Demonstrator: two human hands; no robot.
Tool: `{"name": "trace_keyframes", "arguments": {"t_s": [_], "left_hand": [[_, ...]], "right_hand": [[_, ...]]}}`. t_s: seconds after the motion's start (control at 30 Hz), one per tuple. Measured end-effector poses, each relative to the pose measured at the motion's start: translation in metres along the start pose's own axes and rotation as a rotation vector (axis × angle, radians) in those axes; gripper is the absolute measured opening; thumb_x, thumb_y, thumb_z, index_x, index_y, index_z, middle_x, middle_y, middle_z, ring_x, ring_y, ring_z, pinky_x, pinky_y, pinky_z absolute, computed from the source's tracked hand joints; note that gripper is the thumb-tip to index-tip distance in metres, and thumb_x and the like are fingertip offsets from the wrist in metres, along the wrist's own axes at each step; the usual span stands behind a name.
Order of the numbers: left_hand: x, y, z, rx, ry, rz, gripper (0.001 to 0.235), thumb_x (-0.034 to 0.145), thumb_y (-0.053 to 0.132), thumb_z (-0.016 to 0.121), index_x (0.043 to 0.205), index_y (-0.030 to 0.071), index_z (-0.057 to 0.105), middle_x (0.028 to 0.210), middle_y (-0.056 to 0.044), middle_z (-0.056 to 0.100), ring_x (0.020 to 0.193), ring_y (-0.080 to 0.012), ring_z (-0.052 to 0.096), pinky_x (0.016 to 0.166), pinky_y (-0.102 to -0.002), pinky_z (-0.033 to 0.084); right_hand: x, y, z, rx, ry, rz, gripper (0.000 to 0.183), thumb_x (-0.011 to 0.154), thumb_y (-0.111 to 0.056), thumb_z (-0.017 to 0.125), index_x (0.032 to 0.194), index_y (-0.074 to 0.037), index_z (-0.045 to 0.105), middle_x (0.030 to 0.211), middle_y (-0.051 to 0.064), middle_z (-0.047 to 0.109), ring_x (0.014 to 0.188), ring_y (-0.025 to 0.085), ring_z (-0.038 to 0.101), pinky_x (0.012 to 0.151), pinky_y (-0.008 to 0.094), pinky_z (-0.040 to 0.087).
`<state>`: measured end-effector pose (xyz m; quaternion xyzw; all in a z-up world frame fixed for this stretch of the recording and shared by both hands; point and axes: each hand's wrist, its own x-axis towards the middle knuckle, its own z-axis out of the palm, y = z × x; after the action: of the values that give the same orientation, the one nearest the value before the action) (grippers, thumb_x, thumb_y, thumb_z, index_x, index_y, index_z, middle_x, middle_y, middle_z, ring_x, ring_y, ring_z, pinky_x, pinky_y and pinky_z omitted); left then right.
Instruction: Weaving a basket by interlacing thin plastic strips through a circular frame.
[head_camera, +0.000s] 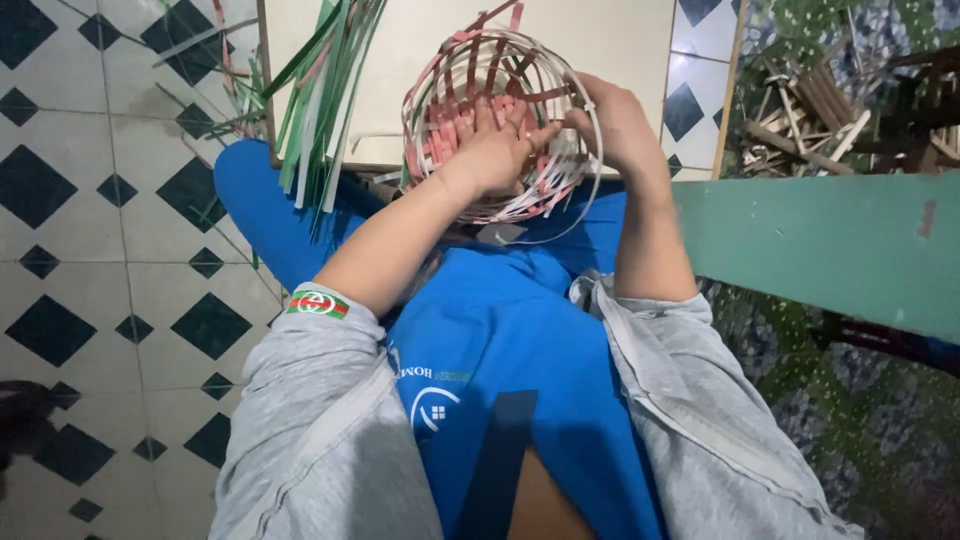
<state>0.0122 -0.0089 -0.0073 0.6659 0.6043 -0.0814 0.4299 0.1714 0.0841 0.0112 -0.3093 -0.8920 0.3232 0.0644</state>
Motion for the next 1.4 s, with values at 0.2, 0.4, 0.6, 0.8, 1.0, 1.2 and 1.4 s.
{"name": "trace_keyframes", "arguments": {"t_s": [0.2, 0.4, 0.6, 0.8, 1.0, 1.2, 1.4], "left_hand": [[-0.003, 0.0, -0.004, -0.014, 0.003, 0.012, 0.095, 0.093, 0.016, 0.064, 0.154, 0.043, -0.004, 0.163, -0.012, -0.007, 0.143, -0.0532, -0.005, 0.111, -0.071, 0.012], [0.004, -0.002, -0.004, -0.01, -0.045, -0.015, 0.092, 0.094, 0.01, 0.058, 0.154, 0.043, -0.005, 0.163, -0.009, -0.012, 0.144, -0.0509, -0.009, 0.112, -0.071, 0.01], [0.002, -0.005, -0.004, -0.029, -0.027, 0.003, 0.091, 0.092, 0.0, 0.051, 0.155, 0.041, 0.0, 0.163, -0.01, -0.011, 0.143, -0.0528, -0.01, 0.111, -0.072, 0.012], [0.008, -0.006, -0.001, -0.011, -0.03, 0.013, 0.091, 0.092, 0.006, 0.056, 0.155, 0.041, -0.001, 0.163, -0.01, -0.012, 0.142, -0.054, -0.01, 0.111, -0.073, 0.011], [0.012, -0.007, 0.002, -0.005, -0.043, -0.006, 0.09, 0.092, 0.005, 0.054, 0.155, 0.041, 0.001, 0.162, -0.009, -0.014, 0.143, -0.0532, -0.011, 0.112, -0.072, 0.011], [0.006, -0.003, -0.003, 0.002, -0.057, -0.014, 0.088, 0.093, 0.005, 0.056, 0.156, 0.039, 0.004, 0.162, -0.01, -0.013, 0.142, -0.0535, -0.011, 0.112, -0.072, 0.011], [0.001, -0.002, -0.005, 0.005, -0.053, -0.006, 0.086, 0.093, 0.003, 0.054, 0.156, 0.036, 0.006, 0.162, -0.01, -0.013, 0.142, -0.0535, -0.009, 0.113, -0.071, 0.011]], "right_hand": [[0.011, -0.002, -0.004, 0.029, 0.098, 0.312, 0.021, 0.095, -0.018, 0.062, 0.11, -0.004, 0.069, 0.105, 0.013, 0.069, 0.092, 0.024, 0.065, 0.074, 0.036, 0.05], [0.025, 0.048, 0.017, -0.257, 0.18, 0.052, 0.019, 0.095, -0.02, 0.066, 0.099, -0.004, 0.074, 0.103, 0.012, 0.062, 0.089, 0.031, 0.06, 0.069, 0.041, 0.045], [0.032, 0.031, 0.021, -0.206, 0.21, 0.099, 0.018, 0.088, -0.012, 0.064, 0.099, -0.002, 0.074, 0.102, 0.011, 0.06, 0.089, 0.028, 0.06, 0.072, 0.039, 0.045], [0.028, 0.039, 0.024, -0.101, 0.239, 0.018, 0.026, 0.087, -0.012, 0.06, 0.107, -0.002, 0.073, 0.101, 0.011, 0.057, 0.092, 0.027, 0.057, 0.075, 0.037, 0.044], [0.03, 0.039, 0.025, -0.161, 0.223, 0.027, 0.026, 0.088, -0.008, 0.061, 0.11, -0.005, 0.073, 0.102, 0.009, 0.056, 0.091, 0.027, 0.057, 0.071, 0.036, 0.044], [0.031, 0.035, 0.024, -0.338, 0.149, 0.014, 0.033, 0.089, -0.005, 0.062, 0.12, -0.006, 0.069, 0.112, 0.012, 0.058, 0.088, 0.031, 0.06, 0.063, 0.04, 0.046], [0.033, 0.036, 0.023, -0.411, 0.155, -0.073, 0.027, 0.089, -0.005, 0.064, 0.115, -0.005, 0.07, 0.112, 0.014, 0.061, 0.085, 0.034, 0.062, 0.061, 0.043, 0.049]]}}
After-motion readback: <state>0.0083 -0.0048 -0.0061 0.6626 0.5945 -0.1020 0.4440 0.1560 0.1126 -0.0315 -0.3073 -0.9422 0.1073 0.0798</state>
